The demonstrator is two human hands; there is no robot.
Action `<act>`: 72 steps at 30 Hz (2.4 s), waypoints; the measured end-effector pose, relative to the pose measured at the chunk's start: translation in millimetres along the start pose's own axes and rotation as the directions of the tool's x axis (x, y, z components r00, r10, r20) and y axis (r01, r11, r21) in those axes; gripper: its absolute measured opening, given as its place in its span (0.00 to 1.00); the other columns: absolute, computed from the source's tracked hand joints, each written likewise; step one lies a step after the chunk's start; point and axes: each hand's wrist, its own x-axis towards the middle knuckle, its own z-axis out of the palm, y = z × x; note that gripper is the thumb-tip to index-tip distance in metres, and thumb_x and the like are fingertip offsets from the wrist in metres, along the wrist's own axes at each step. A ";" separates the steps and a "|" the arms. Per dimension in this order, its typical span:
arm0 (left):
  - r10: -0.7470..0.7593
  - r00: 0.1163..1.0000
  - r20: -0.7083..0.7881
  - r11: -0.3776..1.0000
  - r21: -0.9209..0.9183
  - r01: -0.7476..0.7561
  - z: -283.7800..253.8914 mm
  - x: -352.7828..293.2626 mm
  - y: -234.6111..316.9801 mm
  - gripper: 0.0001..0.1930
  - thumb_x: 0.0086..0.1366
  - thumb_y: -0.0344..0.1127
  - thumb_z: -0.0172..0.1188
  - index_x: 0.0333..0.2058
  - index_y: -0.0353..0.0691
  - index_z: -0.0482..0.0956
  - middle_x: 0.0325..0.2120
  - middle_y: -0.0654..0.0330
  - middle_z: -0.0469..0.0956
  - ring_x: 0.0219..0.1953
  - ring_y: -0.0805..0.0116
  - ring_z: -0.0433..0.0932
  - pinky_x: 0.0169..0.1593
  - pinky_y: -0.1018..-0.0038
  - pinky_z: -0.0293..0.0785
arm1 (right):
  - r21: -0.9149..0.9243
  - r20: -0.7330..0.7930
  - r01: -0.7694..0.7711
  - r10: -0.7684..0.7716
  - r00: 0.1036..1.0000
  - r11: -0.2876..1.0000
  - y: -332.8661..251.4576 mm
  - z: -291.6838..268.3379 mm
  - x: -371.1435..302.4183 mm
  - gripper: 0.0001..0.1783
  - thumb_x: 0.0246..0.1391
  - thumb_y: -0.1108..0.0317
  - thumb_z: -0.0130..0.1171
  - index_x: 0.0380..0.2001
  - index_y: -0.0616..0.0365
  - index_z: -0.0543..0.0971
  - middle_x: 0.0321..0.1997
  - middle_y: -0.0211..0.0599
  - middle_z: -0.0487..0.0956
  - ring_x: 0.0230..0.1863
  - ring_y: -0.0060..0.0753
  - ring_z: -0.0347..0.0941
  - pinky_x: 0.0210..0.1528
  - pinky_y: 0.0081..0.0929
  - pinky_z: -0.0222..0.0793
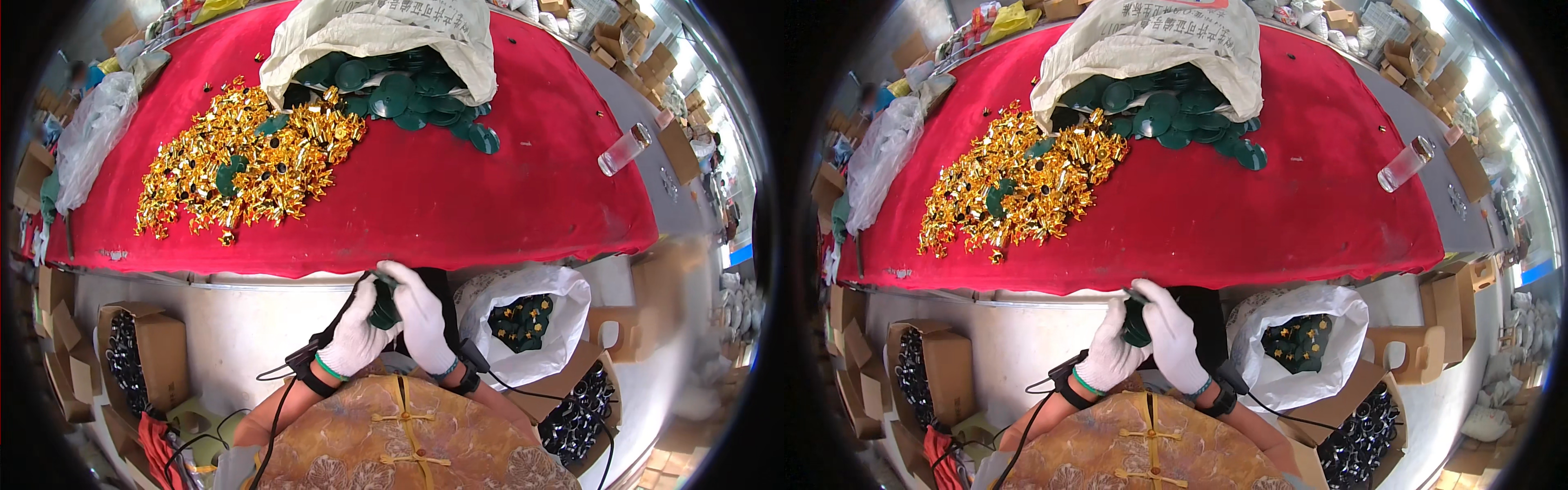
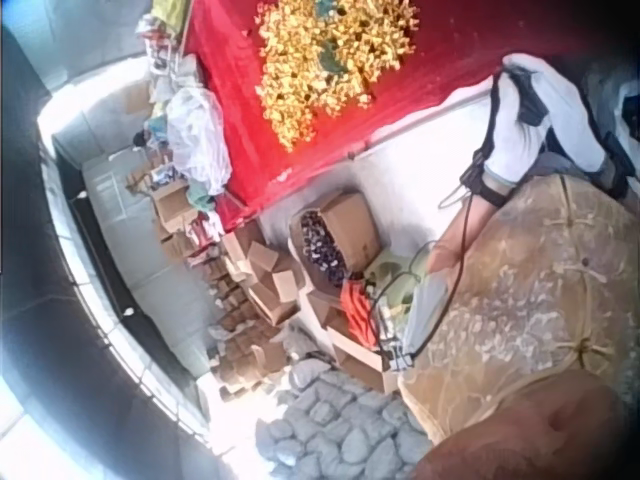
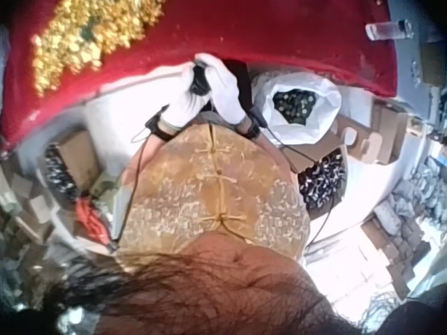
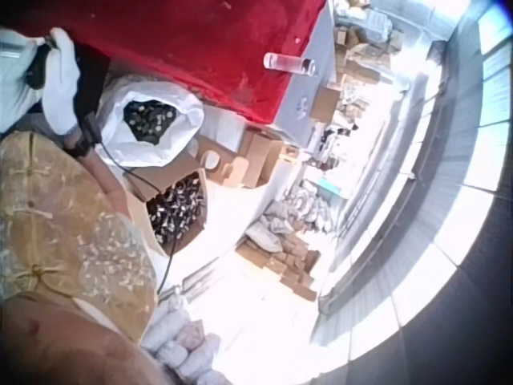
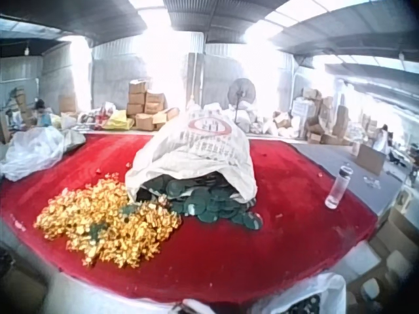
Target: Manual assembly of small gold-colored components into green plastic housings.
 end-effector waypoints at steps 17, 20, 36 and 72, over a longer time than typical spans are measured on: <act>0.036 0.996 -0.082 0.999 -0.037 -0.039 -4.4 -4.1 8.1 0.35 0.78 0.67 0.47 0.63 0.39 0.74 0.58 0.52 0.79 0.63 0.56 0.77 0.70 0.56 0.70 | -0.720 0.322 0.451 -0.322 0.890 0.527 22.2 -6.8 -20.1 0.44 0.49 0.61 0.71 0.68 0.63 0.67 0.68 0.55 0.71 0.71 0.58 0.67 0.78 0.61 0.54; 0.049 0.991 -0.122 0.999 0.015 -0.048 -3.1 -1.2 5.1 0.38 0.76 0.69 0.46 0.65 0.40 0.73 0.59 0.51 0.79 0.63 0.54 0.77 0.71 0.54 0.69 | -0.754 0.334 0.428 -0.270 0.903 0.498 19.7 -12.0 -19.1 0.46 0.49 0.58 0.71 0.69 0.63 0.66 0.68 0.55 0.71 0.69 0.58 0.68 0.74 0.56 0.60; -0.027 0.998 0.053 0.910 0.415 0.003 2.5 -16.6 14.6 0.37 0.71 0.28 0.63 0.74 0.47 0.57 0.63 0.57 0.69 0.68 0.64 0.68 0.72 0.62 0.65 | -0.816 0.380 0.374 -0.079 0.921 0.441 -19.1 -12.0 -15.4 0.40 0.52 0.56 0.70 0.64 0.63 0.67 0.58 0.52 0.75 0.60 0.56 0.72 0.63 0.49 0.68; -0.245 0.968 -0.047 0.636 0.746 0.197 50.3 -34.6 17.6 0.48 0.64 0.37 0.74 0.75 0.39 0.52 0.59 0.62 0.70 0.63 0.72 0.67 0.68 0.71 0.66 | -0.451 0.351 0.417 -0.273 0.896 0.789 10.9 -29.3 -30.7 0.48 0.41 0.64 0.81 0.66 0.60 0.70 0.64 0.51 0.74 0.69 0.62 0.70 0.73 0.53 0.65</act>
